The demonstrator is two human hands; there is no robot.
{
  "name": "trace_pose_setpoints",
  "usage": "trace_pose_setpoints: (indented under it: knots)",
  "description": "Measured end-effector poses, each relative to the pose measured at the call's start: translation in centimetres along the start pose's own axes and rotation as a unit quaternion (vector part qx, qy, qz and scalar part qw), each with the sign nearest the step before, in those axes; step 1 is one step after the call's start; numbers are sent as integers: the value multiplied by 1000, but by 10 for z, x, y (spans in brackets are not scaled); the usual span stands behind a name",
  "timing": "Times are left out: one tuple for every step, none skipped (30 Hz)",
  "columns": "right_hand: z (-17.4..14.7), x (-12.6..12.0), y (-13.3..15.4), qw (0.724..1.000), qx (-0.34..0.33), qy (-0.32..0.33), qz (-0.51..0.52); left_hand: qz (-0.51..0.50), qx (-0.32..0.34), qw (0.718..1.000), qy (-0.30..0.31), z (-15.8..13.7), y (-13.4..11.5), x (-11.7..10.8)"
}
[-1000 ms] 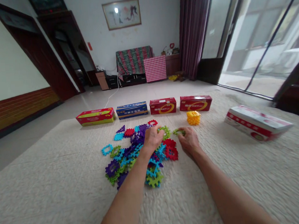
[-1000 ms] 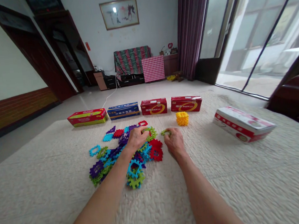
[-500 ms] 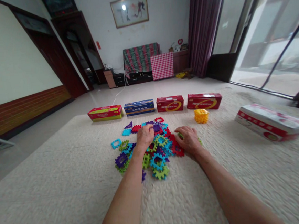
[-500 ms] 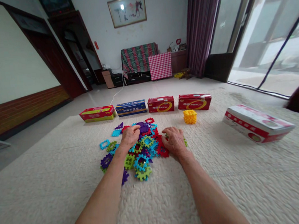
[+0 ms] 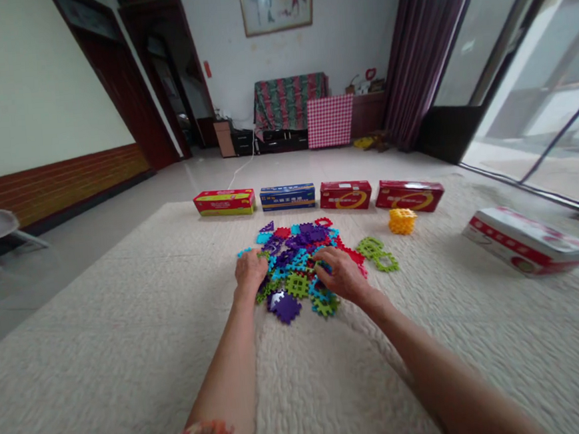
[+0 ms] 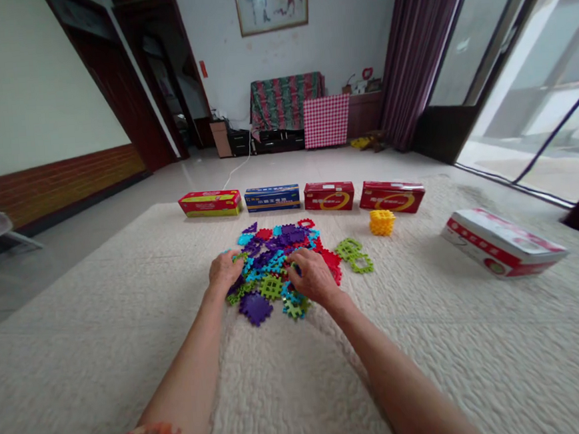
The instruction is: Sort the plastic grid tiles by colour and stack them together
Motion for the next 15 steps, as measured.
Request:
trace_pose_setpoints:
  knots:
    - [1,5,6,999,6,23,-22,1,-3,1000,0,-1,3,3]
    - [2,10,10,998,16,43,-48,0,-5,1000,0,-2,5,5]
    - [3,15,13,995,29,61,-75,-3,-6,1000,0,-3,6,7]
    - [3,19,14,991,44,78,-100,-8,-5,1000,1,-3,6,9]
    - [3,22,15,987,59,92,-119,-14,-1,1000,2,-4,6,11]
    - [4,25,14,983,72,105,-133,-22,5,1000,2,-4,6,13]
    - [4,27,14,980,82,117,-141,-31,13,999,1,-5,5,14]
    - [4,30,14,977,88,128,-147,-41,23,999,-2,-6,4,15]
    - [4,32,13,974,93,138,-152,-50,33,998,-9,-7,4,16]
    - [5,34,13,972,97,144,-157,-58,39,997,-18,-8,4,17]
    - [5,35,12,971,102,146,-161,-64,41,997,-29,-8,4,17]
    - [6,35,11,970,107,144,-162,-70,41,996,-43,-9,5,17]
    - [6,35,10,970,112,140,-162,-74,43,995,-56,-10,6,17]
    - [6,35,9,971,114,135,-159,-80,47,993,-69,-11,6,16]
    - [6,35,9,973,114,130,-155,-87,50,992,-81,-11,6,15]
Point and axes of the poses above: each hand's wrist, its own z-axis towards the middle knuckle, its own x-axis out of the palm, y = z × x, the point moved 8 cm from there along z, towards the middle knuckle, and after that the axes turned 3 degrees about -y, right-handed, at the moved point
